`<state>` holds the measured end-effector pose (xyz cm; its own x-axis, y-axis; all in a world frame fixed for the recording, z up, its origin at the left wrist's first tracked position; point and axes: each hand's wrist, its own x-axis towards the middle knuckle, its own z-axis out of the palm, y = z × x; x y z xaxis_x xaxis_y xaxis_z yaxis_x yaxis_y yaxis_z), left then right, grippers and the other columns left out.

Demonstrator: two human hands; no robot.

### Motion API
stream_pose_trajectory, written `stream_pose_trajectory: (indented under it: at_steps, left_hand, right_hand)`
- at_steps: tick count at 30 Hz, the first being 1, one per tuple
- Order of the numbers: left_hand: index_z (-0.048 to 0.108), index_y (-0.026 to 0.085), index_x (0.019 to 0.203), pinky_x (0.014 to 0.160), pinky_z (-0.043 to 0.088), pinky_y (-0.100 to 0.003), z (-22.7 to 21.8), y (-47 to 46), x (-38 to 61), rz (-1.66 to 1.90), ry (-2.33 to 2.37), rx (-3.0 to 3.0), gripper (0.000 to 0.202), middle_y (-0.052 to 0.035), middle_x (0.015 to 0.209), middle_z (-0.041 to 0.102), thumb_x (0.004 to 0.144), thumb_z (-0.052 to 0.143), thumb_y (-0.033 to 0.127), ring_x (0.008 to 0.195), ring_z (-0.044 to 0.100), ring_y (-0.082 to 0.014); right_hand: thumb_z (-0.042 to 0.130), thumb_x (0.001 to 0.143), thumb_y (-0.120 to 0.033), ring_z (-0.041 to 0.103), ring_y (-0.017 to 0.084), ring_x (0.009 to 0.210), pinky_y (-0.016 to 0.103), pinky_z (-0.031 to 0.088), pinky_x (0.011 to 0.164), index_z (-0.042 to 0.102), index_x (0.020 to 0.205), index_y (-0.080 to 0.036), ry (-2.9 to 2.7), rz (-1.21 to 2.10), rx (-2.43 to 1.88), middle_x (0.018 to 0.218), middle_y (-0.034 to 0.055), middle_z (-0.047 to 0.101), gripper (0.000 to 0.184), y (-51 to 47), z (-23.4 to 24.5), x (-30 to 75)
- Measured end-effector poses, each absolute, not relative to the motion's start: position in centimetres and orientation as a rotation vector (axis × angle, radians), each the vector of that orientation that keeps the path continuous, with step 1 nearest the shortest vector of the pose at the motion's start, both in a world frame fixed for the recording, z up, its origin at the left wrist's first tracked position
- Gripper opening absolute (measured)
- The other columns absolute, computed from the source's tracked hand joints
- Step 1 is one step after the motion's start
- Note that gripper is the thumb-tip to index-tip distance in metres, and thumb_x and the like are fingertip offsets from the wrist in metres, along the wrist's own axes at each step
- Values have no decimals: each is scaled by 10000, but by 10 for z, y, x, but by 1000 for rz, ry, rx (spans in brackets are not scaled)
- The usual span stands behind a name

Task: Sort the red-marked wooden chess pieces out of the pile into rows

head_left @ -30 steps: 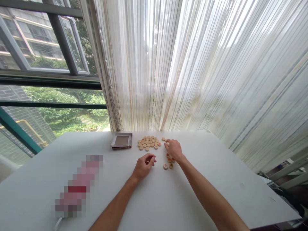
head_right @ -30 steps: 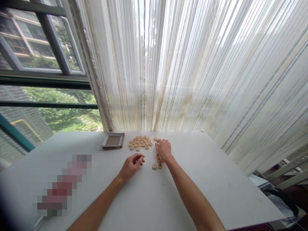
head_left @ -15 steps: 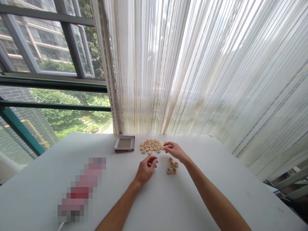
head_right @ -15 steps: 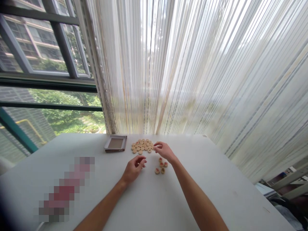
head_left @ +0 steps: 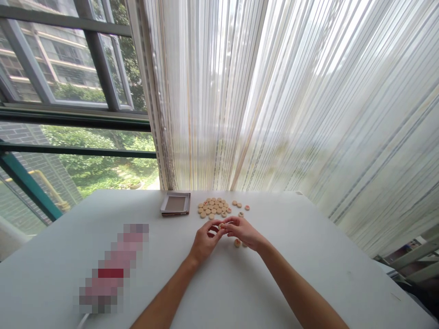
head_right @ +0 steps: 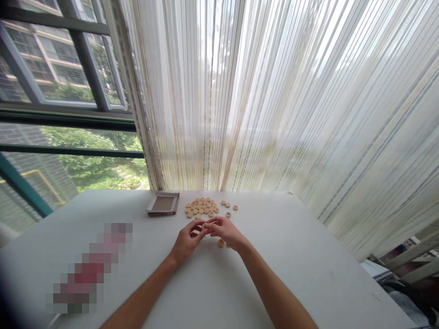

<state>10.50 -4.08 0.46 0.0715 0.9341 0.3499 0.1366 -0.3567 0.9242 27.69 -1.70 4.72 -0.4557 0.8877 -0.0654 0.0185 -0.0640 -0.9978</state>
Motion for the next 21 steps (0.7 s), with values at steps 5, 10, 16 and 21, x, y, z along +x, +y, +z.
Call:
stream_pose_trajectory:
  at_steps: [5,10,16,21]
  left_hand:
    - [641,176,1004,665,570,-272,-1,-37,105,1359,1058,1516,297,-56,940,680,800,685,387,824,680,-192]
    - [607,162,952,607,581,-270,-6,-33,105,1387,1063,1359,318,-51,904,654,774,708,405,792,695,-201]
    - [579,153,962,634,588,-283,-8,-29,104,1422,1026,1277,330,-72,902,677,795,692,414,865,712,-235]
    - [575,154,1013,633,582,-279,-8,-28,104,1434,1019,1250,346,-91,939,694,811,675,417,885,716,-241]
  right_hand:
    - [598,851,-419,698,186,749,298,542,683,665,913,-174,-1856,1040,-1186,815,43,732,261,-15,46,276]
    - [546,872,-298,663,188,850,320,499,796,675,933,-201,-1872,632,-1386,934,53,707,172,17,47,306]
    - [674,776,-283,658,195,758,289,490,688,708,858,-192,-1964,494,-1564,881,64,706,126,48,37,345]
    - [615,836,-332,653,185,802,264,486,697,704,879,-214,-2057,426,-1562,893,41,714,154,54,26,342]
